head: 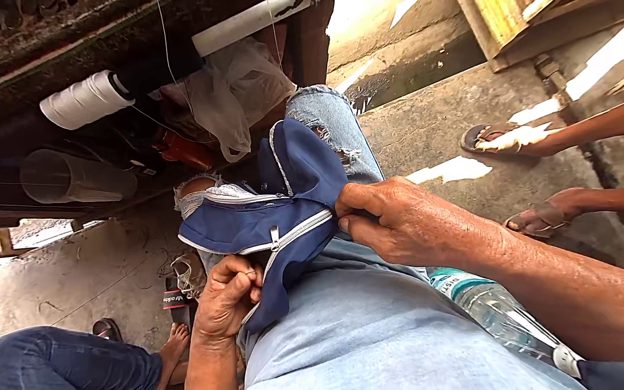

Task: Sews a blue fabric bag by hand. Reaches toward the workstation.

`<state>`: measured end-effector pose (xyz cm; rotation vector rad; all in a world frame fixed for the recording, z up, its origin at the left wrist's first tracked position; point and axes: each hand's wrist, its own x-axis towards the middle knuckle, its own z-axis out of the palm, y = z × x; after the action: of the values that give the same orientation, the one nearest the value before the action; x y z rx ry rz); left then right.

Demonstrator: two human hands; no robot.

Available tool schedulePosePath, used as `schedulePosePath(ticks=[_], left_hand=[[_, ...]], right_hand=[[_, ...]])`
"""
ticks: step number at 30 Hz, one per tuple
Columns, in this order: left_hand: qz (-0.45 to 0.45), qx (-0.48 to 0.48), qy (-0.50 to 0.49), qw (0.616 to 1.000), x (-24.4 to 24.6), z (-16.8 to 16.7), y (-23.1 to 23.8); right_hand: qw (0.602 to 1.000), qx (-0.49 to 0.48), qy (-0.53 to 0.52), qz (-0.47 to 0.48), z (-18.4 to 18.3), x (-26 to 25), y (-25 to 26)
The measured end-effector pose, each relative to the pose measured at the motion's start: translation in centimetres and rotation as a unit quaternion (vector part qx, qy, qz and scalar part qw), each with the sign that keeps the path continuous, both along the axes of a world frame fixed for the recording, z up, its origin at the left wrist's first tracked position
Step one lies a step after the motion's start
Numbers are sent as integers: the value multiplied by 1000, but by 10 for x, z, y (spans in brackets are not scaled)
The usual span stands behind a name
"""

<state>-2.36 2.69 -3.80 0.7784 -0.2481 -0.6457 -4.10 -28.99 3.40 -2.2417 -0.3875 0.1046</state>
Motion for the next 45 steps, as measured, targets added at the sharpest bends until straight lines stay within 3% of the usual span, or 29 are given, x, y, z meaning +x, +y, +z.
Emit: schedulePosePath(ticks=[4, 13, 17, 19, 22, 25, 28, 35, 39, 41, 45], left_hand=[[2, 155, -91, 984, 1, -1, -1], [89, 242, -173, 951, 16, 16, -45], [86, 270, -176, 943, 23, 25, -68], [72, 336, -192, 919, 24, 30, -68], [34, 485, -194, 852, 20, 54, -71], [1, 539, -191, 821, 22, 60, -74], [-71, 601, -241, 759, 26, 62, -77], [-82, 560, -311, 764, 26, 47, -73], [-144, 596, -348, 709, 29, 54, -69], [-131, 606, -316, 718, 28, 57, -69], [-82, 520, -174, 832, 30, 30, -67]], right_hand=[[1000, 10, 2, -10, 0, 1, 0], [999, -3, -23, -24, -4, 3, 0], [999, -19, -31, -21, -7, 4, -1], [999, -20, -27, -15, -8, 5, -3], [1000, -14, -28, -5, -9, 5, -5], [1000, -12, -24, -1, -11, 5, -3], [999, -23, -29, 3, -12, 5, -3], [998, -23, -55, -9, -14, 2, 1], [998, -4, -56, -20, -18, -1, 3], [998, -5, -56, -26, -21, -4, 2], [992, -51, -96, -68, -24, -15, -2]])
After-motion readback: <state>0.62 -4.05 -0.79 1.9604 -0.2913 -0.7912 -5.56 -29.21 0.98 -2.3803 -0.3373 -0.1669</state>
